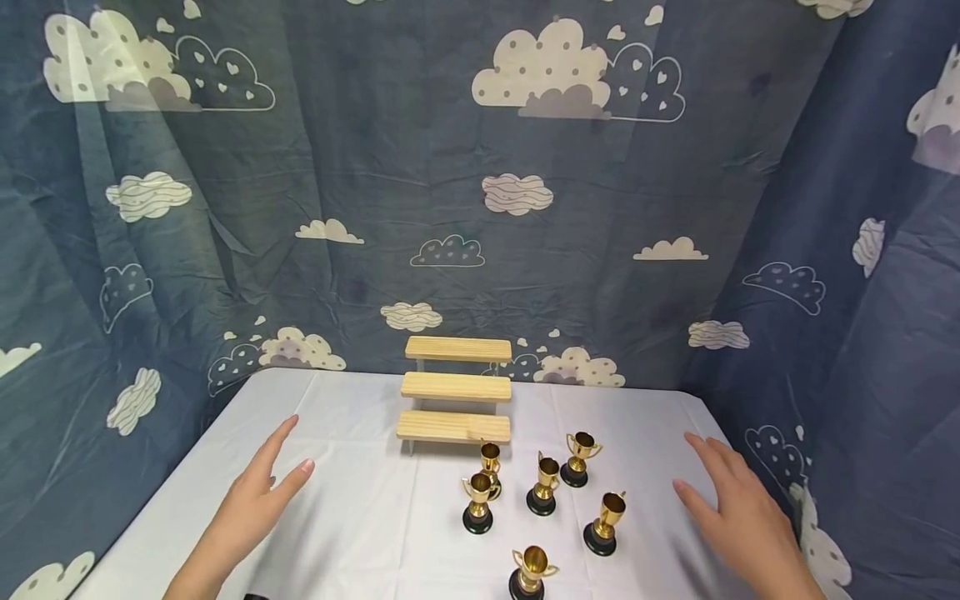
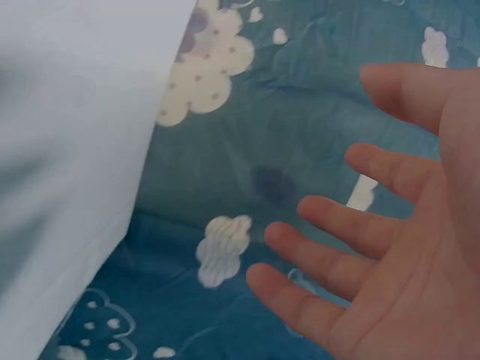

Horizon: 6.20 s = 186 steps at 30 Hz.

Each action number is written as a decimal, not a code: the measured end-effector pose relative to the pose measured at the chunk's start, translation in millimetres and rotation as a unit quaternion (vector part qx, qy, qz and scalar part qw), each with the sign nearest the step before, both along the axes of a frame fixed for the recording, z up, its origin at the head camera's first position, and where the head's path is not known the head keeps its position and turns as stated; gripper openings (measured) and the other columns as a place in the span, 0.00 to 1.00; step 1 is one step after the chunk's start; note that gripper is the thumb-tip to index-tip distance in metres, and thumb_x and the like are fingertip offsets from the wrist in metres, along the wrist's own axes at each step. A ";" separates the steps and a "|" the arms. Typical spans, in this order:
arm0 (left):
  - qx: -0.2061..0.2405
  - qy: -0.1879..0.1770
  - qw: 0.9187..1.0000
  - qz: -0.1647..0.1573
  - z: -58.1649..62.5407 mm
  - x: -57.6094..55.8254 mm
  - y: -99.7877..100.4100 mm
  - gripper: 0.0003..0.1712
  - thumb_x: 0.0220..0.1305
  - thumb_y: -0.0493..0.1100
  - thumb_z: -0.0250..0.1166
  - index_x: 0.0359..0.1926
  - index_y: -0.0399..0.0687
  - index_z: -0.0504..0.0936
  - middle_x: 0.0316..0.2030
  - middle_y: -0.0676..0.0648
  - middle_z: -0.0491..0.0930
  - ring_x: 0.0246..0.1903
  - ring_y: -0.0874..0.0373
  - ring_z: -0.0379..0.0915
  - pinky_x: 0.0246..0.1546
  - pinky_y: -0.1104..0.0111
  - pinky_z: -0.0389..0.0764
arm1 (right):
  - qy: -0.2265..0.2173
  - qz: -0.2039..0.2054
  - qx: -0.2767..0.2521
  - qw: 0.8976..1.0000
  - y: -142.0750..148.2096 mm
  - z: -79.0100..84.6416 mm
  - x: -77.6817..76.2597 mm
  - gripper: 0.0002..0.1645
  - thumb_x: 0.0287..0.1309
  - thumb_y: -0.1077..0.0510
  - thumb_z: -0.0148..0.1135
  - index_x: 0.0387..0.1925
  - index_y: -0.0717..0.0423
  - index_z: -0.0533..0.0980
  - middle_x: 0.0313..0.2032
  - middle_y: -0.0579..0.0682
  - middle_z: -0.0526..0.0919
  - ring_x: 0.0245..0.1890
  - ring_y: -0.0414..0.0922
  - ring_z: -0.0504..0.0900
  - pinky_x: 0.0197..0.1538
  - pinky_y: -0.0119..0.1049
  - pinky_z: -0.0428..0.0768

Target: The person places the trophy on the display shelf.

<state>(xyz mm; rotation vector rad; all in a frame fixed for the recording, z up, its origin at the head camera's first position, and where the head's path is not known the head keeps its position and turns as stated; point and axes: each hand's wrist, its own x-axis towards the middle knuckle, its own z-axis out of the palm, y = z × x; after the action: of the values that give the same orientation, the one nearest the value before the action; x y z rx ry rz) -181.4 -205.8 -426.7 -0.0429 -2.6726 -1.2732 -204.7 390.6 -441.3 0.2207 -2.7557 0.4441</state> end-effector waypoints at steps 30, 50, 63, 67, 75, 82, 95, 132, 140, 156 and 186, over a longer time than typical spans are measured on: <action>0.358 -0.135 0.924 -0.025 -36.4 -120.9 49.8 0.32 0.75 0.48 0.55 0.74 0.40 0.62 0.66 0.29 0.67 0.63 0.32 0.68 0.63 0.45 0.73 | 0.049 0.099 -0.058 0.992 -101.4 42.5 42.9 0.34 0.60 0.49 0.73 0.67 0.34 0.72 0.58 0.39 0.77 0.49 0.42 0.79 0.41 0.40 0.87; 0.442 -0.189 0.877 0.006 -69.7 -148.2 66.5 0.30 0.76 0.44 0.54 0.71 0.32 0.64 0.58 0.25 0.73 0.50 0.40 0.80 0.56 0.53 0.81 | -0.047 0.153 -0.116 0.980 -150.4 20.8 50.9 0.26 0.65 0.37 0.63 0.63 0.30 0.73 0.57 0.32 0.77 0.53 0.39 0.79 0.44 0.35 0.85; 0.471 -0.165 0.867 0.001 -81.4 -146.5 76.7 0.24 0.72 0.38 0.60 0.61 0.24 0.72 0.48 0.30 0.79 0.43 0.47 0.84 0.51 0.61 0.84 | -0.179 0.140 -0.090 0.970 -169.3 2.8 57.3 0.39 0.54 0.24 0.62 0.62 0.37 0.75 0.49 0.34 0.79 0.43 0.39 0.79 0.35 0.34 0.82; 0.490 -0.160 0.857 -0.001 -83.8 -146.8 78.6 0.21 0.71 0.33 0.59 0.59 0.21 0.73 0.47 0.31 0.79 0.42 0.47 0.83 0.50 0.62 0.84 | -0.187 0.147 -0.087 0.967 -169.7 -3.5 57.7 0.42 0.53 0.22 0.62 0.60 0.42 0.77 0.49 0.39 0.81 0.44 0.44 0.81 0.34 0.35 0.82; 0.514 -0.174 0.840 0.015 -88.6 -143.5 74.5 0.20 0.69 0.31 0.60 0.58 0.19 0.73 0.47 0.29 0.79 0.43 0.46 0.82 0.49 0.62 0.85 | -0.160 0.175 -0.109 0.965 -168.8 -16.6 60.9 0.24 0.57 0.33 0.68 0.50 0.39 0.82 0.43 0.32 0.81 0.38 0.31 0.79 0.30 0.30 0.81; 0.519 -0.177 0.836 0.000 -90.9 -145.7 77.5 0.20 0.65 0.30 0.65 0.56 0.21 0.76 0.47 0.30 0.80 0.42 0.47 0.83 0.49 0.63 0.85 | -0.146 0.158 -0.137 0.967 -169.8 -22.2 62.5 0.21 0.56 0.42 0.73 0.48 0.44 0.83 0.39 0.31 0.80 0.35 0.30 0.78 0.30 0.28 0.82; 0.530 -0.159 0.833 0.003 -93.5 -144.0 80.7 0.19 0.64 0.26 0.64 0.54 0.18 0.75 0.40 0.32 0.80 0.35 0.52 0.84 0.46 0.66 0.86 | -0.158 0.125 -0.183 0.962 -169.4 -35.2 61.9 0.26 0.53 0.45 0.77 0.50 0.51 0.82 0.37 0.37 0.81 0.33 0.32 0.78 0.30 0.26 0.82; 0.564 -0.178 0.806 0.012 -97.6 -147.9 77.1 0.23 0.62 0.27 0.67 0.57 0.21 0.74 0.47 0.31 0.79 0.45 0.45 0.83 0.51 0.63 0.84 | -0.103 0.095 -0.194 0.971 -178.1 -19.8 64.3 0.20 0.52 0.44 0.77 0.46 0.41 0.82 0.34 0.34 0.79 0.33 0.32 0.78 0.32 0.26 0.83; 0.542 -0.186 0.819 -0.005 -100.1 -147.5 75.0 0.18 0.62 0.29 0.68 0.51 0.23 0.77 0.40 0.33 0.82 0.38 0.48 0.85 0.49 0.62 0.85 | 0.034 0.131 -0.179 0.975 -172.0 -6.0 62.6 0.23 0.47 0.53 0.82 0.45 0.32 0.82 0.34 0.27 0.79 0.31 0.31 0.79 0.30 0.27 0.83; 0.490 -0.217 0.844 -0.022 -101.8 -147.9 69.2 0.21 0.63 0.37 0.70 0.53 0.28 0.78 0.37 0.36 0.86 0.38 0.48 0.87 0.43 0.62 0.87 | 0.132 0.211 -0.176 0.952 -161.2 42.5 45.5 0.30 0.48 0.61 0.80 0.53 0.40 0.81 0.43 0.36 0.83 0.36 0.33 0.83 0.34 0.25 0.84; 0.501 -0.223 0.836 0.003 -102.3 -154.1 71.4 0.13 0.61 0.34 0.71 0.45 0.32 0.84 0.31 0.38 0.87 0.31 0.50 0.87 0.35 0.67 0.88 | 0.101 0.195 -0.160 0.962 -169.2 93.2 -23.0 0.22 0.57 0.51 0.76 0.54 0.40 0.83 0.44 0.33 0.82 0.38 0.34 0.82 0.37 0.29 0.85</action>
<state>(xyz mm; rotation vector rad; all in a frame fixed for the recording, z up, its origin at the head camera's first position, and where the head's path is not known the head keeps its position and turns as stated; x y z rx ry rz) -335.6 -134.4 -529.0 0.4474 -1.8939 -2.7568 -227.7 221.4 -348.1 0.6892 -2.3934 0.9027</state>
